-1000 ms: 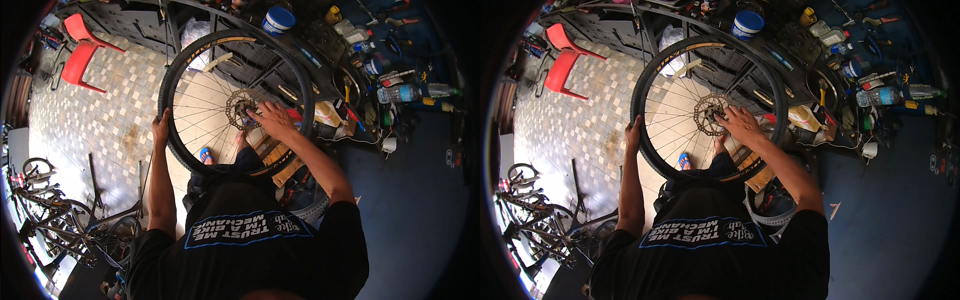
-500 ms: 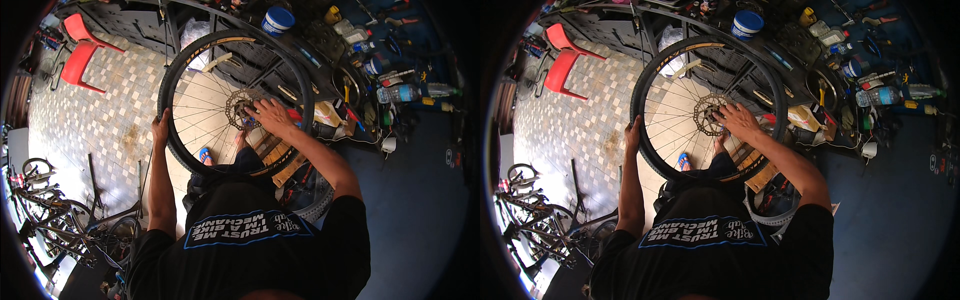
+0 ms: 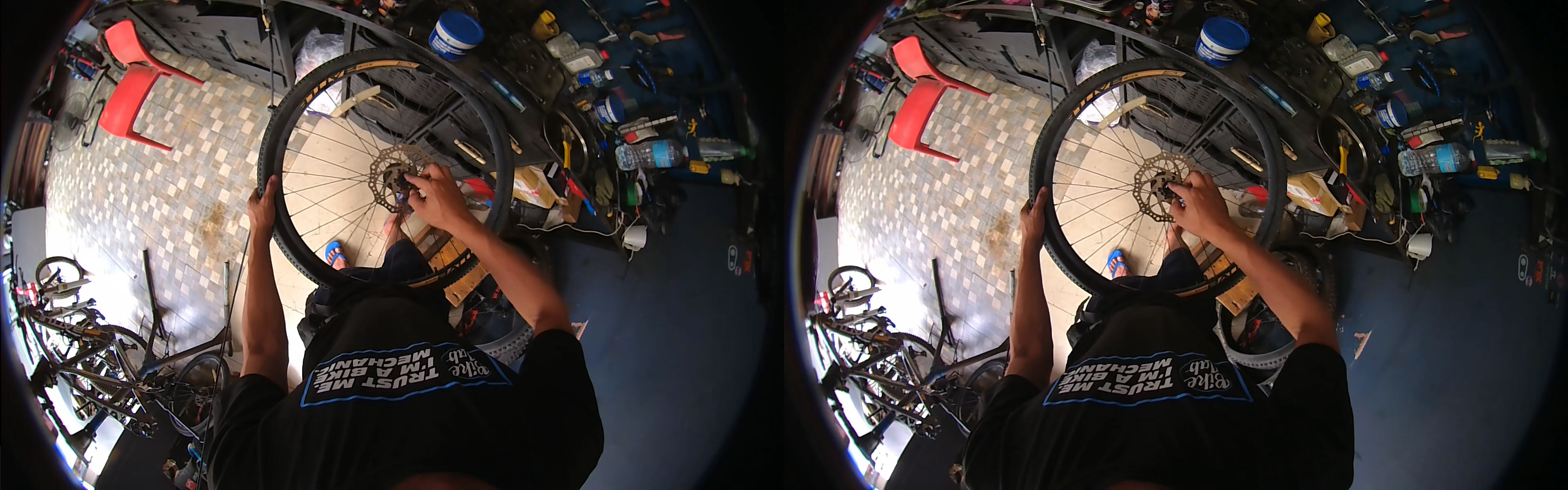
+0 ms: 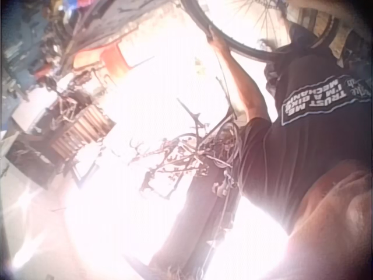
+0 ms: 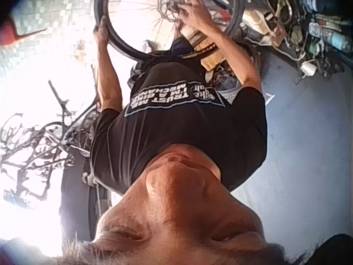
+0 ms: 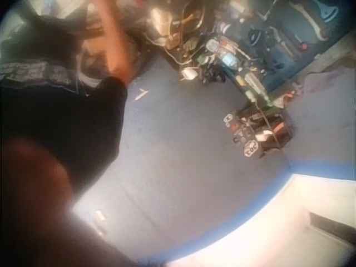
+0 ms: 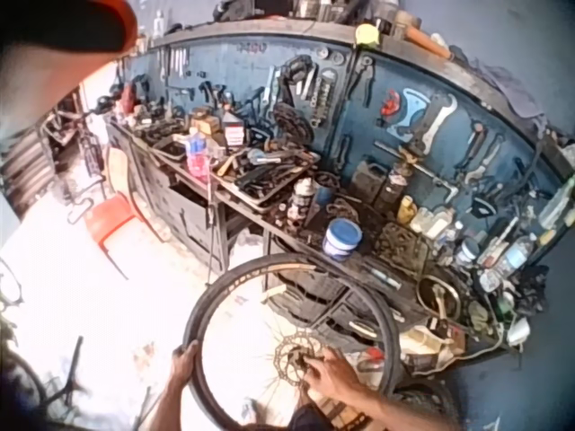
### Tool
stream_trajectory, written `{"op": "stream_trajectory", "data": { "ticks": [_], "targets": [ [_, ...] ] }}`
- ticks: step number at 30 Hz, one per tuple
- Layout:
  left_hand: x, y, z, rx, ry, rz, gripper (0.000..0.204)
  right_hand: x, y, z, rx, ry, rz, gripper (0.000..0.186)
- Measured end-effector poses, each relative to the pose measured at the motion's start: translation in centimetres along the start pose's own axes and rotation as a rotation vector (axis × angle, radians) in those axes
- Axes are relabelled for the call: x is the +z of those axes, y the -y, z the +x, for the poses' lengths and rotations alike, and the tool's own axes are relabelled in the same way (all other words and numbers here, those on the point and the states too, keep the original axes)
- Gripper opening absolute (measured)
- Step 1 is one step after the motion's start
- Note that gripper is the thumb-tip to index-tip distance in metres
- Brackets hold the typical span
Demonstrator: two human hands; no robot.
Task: The person holds a bicycle wheel and uses a small tool to adjust the hub and disc brake area. They repeatedly rotate the wheel, point at the hub, and make small adjustments with the tool while standing in a workshop.
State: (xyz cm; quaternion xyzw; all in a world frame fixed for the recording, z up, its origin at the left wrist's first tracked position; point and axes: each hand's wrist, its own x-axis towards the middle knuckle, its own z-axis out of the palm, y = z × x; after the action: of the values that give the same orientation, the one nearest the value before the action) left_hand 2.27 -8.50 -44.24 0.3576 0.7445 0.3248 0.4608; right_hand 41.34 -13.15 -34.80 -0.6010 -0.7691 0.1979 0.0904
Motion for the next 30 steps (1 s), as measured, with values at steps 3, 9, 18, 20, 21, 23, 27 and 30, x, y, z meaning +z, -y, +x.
{"op": "stream_trajectory", "data": {
  "ticks": [3, 9, 18, 20, 21, 23, 27, 30],
  "targets": [
    [0.2, 0.3, 0.2, 0.036, -0.019, -0.016, 0.083, 1.8, -0.6, -0.6, 0.069, -0.083, 0.168, 0.049],
    [0.0, -0.4, -0.2, 0.014, 0.006, 0.008, 0.083, 4.0, 0.3, -1.2, 0.158, -0.096, 0.3, 0.052],
    [0.1, -0.3, 0.0, 0.011, 0.009, 0.001, 0.083, 3.6, -1.0, -1.4, 0.078, -0.089, 0.201, 0.041],
    [0.1, -0.2, 0.1, 0.005, 0.012, 0.01, 0.083, 2.7, -1.3, -1.0, 0.028, -0.074, 0.037, 0.037],
    [0.0, -0.1, 0.1, 0.002, 0.006, 0.016, 0.083, 1.9, -1.0, -0.6, 0.011, -0.044, -0.015, 0.037],
    [-0.1, -0.1, 0.1, -0.004, -0.007, 0.03, 0.083, 0.3, -0.8, 0.0, -0.018, 0.015, -0.123, 0.038],
    [0.0, -0.3, 0.0, 0.005, -0.009, 0.034, 0.083, -0.6, -2.1, 0.7, -0.113, -0.082, -0.163, 0.04],
    [0.0, -0.4, -0.2, 0.002, -0.01, 0.025, 0.082, -1.8, -2.3, 0.8, -0.149, -0.056, -0.17, 0.045]
  ]
}}
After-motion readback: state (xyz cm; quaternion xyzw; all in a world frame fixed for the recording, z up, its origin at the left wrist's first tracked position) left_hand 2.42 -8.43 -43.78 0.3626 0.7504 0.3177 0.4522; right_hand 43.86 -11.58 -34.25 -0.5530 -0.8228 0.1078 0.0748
